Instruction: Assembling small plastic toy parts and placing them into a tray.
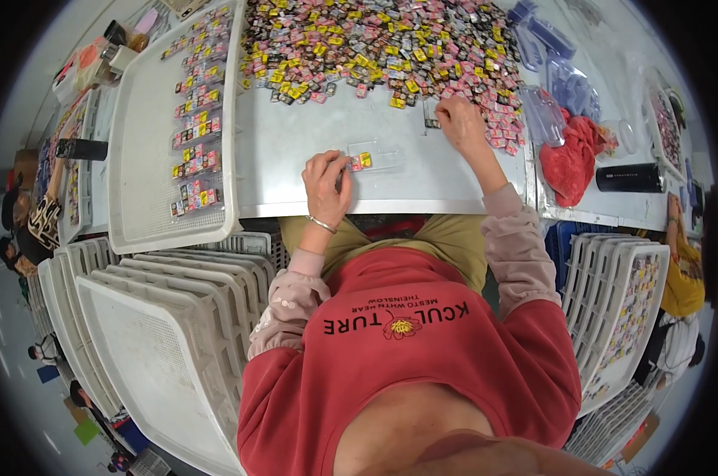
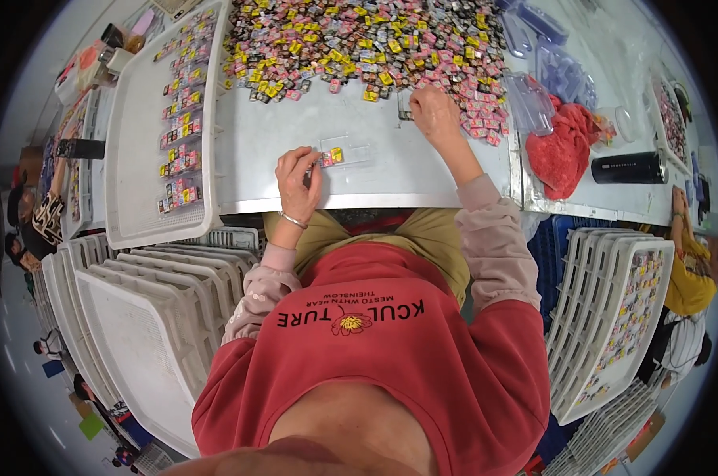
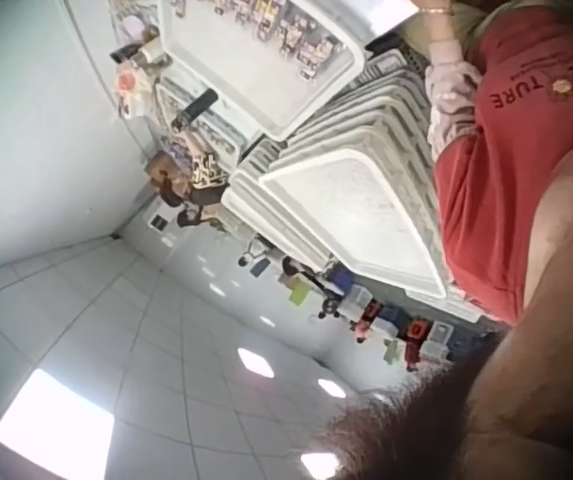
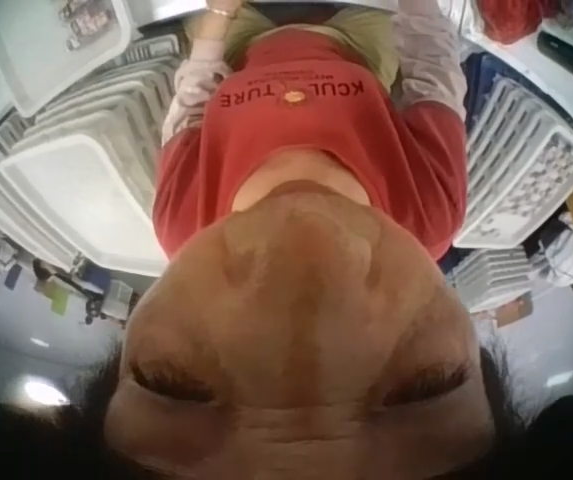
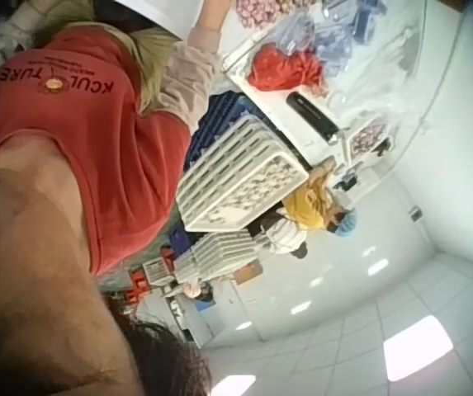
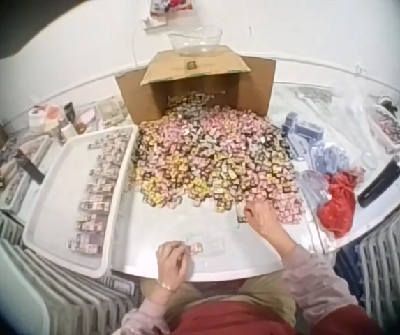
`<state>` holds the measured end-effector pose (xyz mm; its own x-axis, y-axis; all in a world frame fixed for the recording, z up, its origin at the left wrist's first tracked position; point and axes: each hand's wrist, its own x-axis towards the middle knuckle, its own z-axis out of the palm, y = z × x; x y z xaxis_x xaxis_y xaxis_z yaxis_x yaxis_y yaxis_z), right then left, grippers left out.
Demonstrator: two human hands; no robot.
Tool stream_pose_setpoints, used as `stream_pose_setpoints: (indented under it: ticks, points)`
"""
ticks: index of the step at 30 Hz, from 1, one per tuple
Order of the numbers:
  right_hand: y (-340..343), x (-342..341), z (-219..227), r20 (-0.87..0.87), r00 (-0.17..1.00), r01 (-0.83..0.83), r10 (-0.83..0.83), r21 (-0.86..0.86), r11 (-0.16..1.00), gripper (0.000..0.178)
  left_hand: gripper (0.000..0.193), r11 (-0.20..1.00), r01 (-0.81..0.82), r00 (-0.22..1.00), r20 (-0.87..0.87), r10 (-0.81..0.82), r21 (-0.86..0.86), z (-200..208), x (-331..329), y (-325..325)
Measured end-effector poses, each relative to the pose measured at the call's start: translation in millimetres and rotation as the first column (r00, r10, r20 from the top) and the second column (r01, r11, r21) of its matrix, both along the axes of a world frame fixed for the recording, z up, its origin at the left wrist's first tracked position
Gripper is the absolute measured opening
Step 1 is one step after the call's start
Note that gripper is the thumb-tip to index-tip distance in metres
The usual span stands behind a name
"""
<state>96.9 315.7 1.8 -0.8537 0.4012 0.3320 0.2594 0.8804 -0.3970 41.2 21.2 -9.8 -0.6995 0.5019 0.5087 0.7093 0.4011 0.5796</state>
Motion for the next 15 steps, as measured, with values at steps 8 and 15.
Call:
stream_pose_setpoints:
  ticks: [8,15]
  points:
    - [-66.6,-109.7,30.3,-0.207,0.872,-0.486,0.444,-0.257,0.835,0.011,0.023,1.000,-0.014,0.999,-0.032,0.014,0.021,-2.0,-2.9,1.9]
    - [-102.2,-149.3,-11.3,-0.127,0.845,-0.474,0.519,0.270,0.838,0.027,0.023,0.999,-0.015,0.999,-0.029,0.016,0.041,-1.1,-1.5,2.2]
